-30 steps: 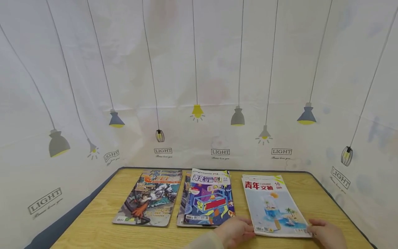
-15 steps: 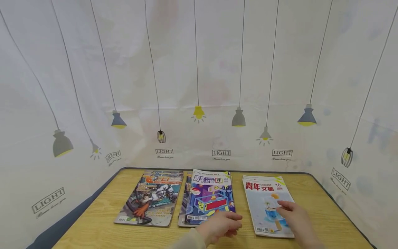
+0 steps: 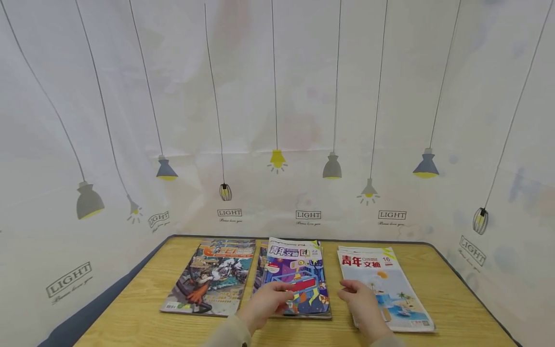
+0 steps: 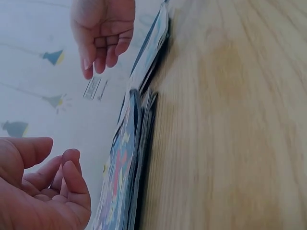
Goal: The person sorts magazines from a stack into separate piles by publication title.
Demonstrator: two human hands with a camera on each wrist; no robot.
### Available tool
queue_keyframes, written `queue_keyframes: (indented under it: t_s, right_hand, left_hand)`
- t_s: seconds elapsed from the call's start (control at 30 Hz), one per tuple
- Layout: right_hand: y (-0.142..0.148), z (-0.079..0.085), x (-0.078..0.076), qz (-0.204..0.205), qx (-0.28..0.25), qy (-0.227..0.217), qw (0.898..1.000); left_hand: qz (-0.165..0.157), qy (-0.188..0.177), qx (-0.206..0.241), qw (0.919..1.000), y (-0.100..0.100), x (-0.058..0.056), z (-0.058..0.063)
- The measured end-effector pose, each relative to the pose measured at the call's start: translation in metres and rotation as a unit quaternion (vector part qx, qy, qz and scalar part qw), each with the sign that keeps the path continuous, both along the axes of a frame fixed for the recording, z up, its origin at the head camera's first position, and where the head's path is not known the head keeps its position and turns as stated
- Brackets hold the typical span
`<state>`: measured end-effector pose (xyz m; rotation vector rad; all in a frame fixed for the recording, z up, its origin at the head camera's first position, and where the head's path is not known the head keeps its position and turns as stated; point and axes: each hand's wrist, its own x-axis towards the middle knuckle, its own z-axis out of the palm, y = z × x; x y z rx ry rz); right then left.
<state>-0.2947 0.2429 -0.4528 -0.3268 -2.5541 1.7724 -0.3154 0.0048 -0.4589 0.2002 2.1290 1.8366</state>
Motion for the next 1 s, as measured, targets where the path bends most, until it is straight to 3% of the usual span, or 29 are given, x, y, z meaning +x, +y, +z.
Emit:
queue_keyframes:
  t_s: [0.2, 0.37, 0.57, 0.7, 0.87, 1.0]
  right_hand:
    - [-0.023, -0.015, -0.010, -0.021, -0.025, 0.003, 0.999]
    - [-0.037, -0.027, -0.015, -0.039, -0.025, 0.026, 0.999]
    - [-0.045, -0.039, -0.017, -0.050, -0.033, 0.032, 0.998]
    - [-0.048, -0.048, -0.017, -0.062, -0.028, 0.043, 0.997]
    - [-0.051, -0.057, -0.018, -0.071, -0.024, 0.046, 0.996]
    - [-0.052, -0.060, -0.019, -0.067, -0.020, 0.038, 0.997]
  left_hand:
    - [0.047, 0.015, 0.022, 0.9986, -0.026, -0.009, -0.006]
    - [0.111, 0.013, 0.030, 0.9933, -0.039, -0.014, -0.014]
    - [0.164, 0.057, 0.007, 0.9848, -0.042, -0.016, -0.024]
    - [0.177, 0.083, -0.039, 0.9799, -0.041, -0.018, -0.031]
    - [0.193, 0.081, -0.091, 0.9736, -0.041, -0.020, -0.038]
    - [0.182, 0.084, -0.108, 0.9737, -0.042, -0.021, -0.043]
